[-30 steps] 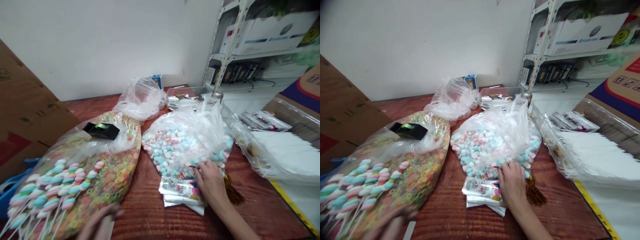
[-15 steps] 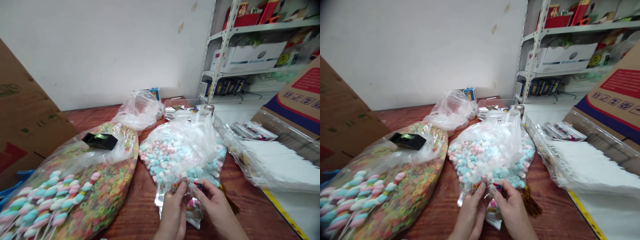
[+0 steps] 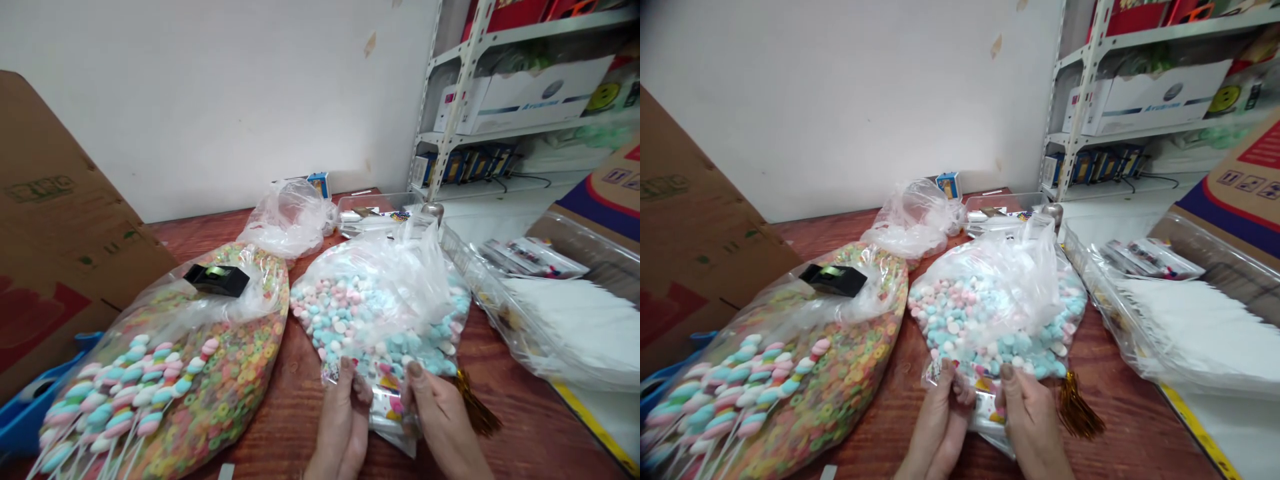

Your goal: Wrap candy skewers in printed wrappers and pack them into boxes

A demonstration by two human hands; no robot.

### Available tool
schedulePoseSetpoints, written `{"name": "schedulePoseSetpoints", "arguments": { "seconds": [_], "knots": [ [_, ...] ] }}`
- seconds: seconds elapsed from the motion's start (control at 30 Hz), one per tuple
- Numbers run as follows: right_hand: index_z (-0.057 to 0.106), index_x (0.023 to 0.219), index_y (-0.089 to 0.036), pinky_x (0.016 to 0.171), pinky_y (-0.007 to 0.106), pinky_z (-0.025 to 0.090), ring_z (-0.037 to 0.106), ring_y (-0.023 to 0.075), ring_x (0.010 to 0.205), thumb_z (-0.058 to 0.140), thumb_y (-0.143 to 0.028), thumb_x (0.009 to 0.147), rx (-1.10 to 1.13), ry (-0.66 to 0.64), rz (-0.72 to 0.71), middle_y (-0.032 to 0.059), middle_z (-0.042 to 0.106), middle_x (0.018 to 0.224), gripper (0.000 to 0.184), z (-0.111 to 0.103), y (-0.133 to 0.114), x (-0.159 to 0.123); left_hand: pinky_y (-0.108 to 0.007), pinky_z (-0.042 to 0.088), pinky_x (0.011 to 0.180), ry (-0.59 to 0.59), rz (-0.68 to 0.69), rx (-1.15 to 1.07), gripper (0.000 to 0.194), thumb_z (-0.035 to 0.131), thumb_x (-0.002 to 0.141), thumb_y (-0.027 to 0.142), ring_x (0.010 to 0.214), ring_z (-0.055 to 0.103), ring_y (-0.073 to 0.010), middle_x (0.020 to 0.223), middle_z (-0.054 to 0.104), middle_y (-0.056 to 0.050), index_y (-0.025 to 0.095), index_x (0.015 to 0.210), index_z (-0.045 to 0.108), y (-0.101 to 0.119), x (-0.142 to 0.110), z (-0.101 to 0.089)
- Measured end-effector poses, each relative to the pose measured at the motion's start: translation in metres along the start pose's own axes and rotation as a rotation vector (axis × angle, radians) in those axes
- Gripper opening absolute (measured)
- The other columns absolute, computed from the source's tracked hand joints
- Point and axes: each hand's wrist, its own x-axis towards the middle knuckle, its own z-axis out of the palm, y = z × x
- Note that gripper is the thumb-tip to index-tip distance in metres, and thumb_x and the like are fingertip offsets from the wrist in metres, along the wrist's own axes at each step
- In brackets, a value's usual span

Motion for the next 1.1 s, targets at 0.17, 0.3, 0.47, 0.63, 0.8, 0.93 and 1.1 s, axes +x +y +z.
{"name": "schedulePoseSetpoints", "arguments": {
  "seconds": [0.17, 0.3, 0.47, 0.63, 0.8, 0.93, 1.1],
  "knots": [
    [0.060, 0.105, -0.026, 0.076, 0.027, 0.047, 0.059, 0.0203, 0.088, 0.042, -0.048, 0.096, 0.003, 0.169, -0.272, 0.0033, 0.061, 0.098, 0.031, -0.002, -0.008, -0.009, -0.017, 0.032, 0.041, -0.006, -0.076, -0.118, 0.043, 0.084, 0.061, 0.038, 0.043, 0.036, -0.0042, 0.049, 0.045, 0.007, 0.016, 0.061, 0.048, 0.002, 0.008, -0.003],
    [0.059, 0.116, -0.028, 0.089, 0.031, 0.045, 0.054, 0.0219, 0.106, 0.045, -0.038, 0.097, -0.139, 0.121, -0.561, 0.0056, 0.054, 0.114, 0.026, 0.003, -0.005, -0.007, -0.018, 0.035, 0.044, -0.014, -0.022, -0.112, 0.038, 0.084, 0.063, 0.034, 0.045, 0.037, -0.0050, 0.052, 0.046, 0.007, 0.016, 0.066, 0.050, 0.003, 0.007, -0.004],
    [0.059, 0.115, -0.025, 0.088, 0.031, 0.047, 0.057, 0.0214, 0.105, 0.050, -0.027, 0.095, -0.234, 0.052, -0.582, 0.0060, 0.057, 0.112, 0.022, 0.009, 0.002, -0.003, -0.019, 0.038, 0.047, -0.027, 0.021, -0.052, 0.033, 0.082, 0.067, 0.030, 0.049, 0.040, -0.0057, 0.055, 0.048, 0.006, 0.015, 0.069, 0.052, 0.002, 0.003, -0.005],
    [0.061, 0.107, -0.024, 0.075, 0.028, 0.050, 0.063, 0.0190, 0.088, 0.047, -0.022, 0.096, -0.221, 0.056, -0.565, 0.0030, 0.065, 0.096, 0.018, 0.014, 0.008, -0.004, -0.019, 0.037, 0.048, -0.161, -0.072, 0.049, 0.029, 0.071, 0.079, 0.032, 0.053, 0.045, -0.0059, 0.071, 0.056, 0.002, 0.014, 0.100, 0.061, 0.008, -0.008, -0.004],
    [0.061, 0.107, -0.022, 0.085, 0.033, 0.049, 0.062, 0.0212, 0.094, 0.046, -0.019, 0.095, -0.256, 0.030, -0.596, 0.0059, 0.065, 0.100, 0.019, 0.016, 0.011, -0.008, -0.016, 0.034, 0.045, -0.207, -0.136, 0.091, 0.022, 0.072, 0.078, 0.027, 0.050, 0.044, -0.0044, 0.065, 0.053, 0.002, 0.011, 0.090, 0.063, 0.015, -0.016, -0.003],
    [0.062, 0.107, -0.023, 0.084, 0.034, 0.048, 0.061, 0.0210, 0.091, 0.045, -0.017, 0.095, -0.225, 0.001, -0.608, 0.0056, 0.065, 0.095, 0.021, 0.017, 0.005, -0.011, -0.014, 0.030, 0.041, -0.078, -0.102, 0.075, 0.031, 0.083, 0.064, 0.026, 0.045, 0.039, -0.0024, 0.056, 0.049, 0.005, 0.011, 0.072, 0.057, 0.014, -0.012, -0.003],
    [0.063, 0.104, -0.023, 0.078, 0.035, 0.049, 0.060, 0.0211, 0.087, 0.049, -0.019, 0.094, -0.262, -0.091, -0.649, 0.0043, 0.064, 0.090, 0.018, 0.017, -0.003, -0.009, -0.012, 0.032, 0.040, -0.057, -0.216, -0.027, 0.038, 0.087, 0.059, 0.028, 0.042, 0.035, -0.0018, 0.049, 0.046, 0.007, 0.013, 0.066, 0.053, 0.013, -0.006, -0.012]
  ]
}}
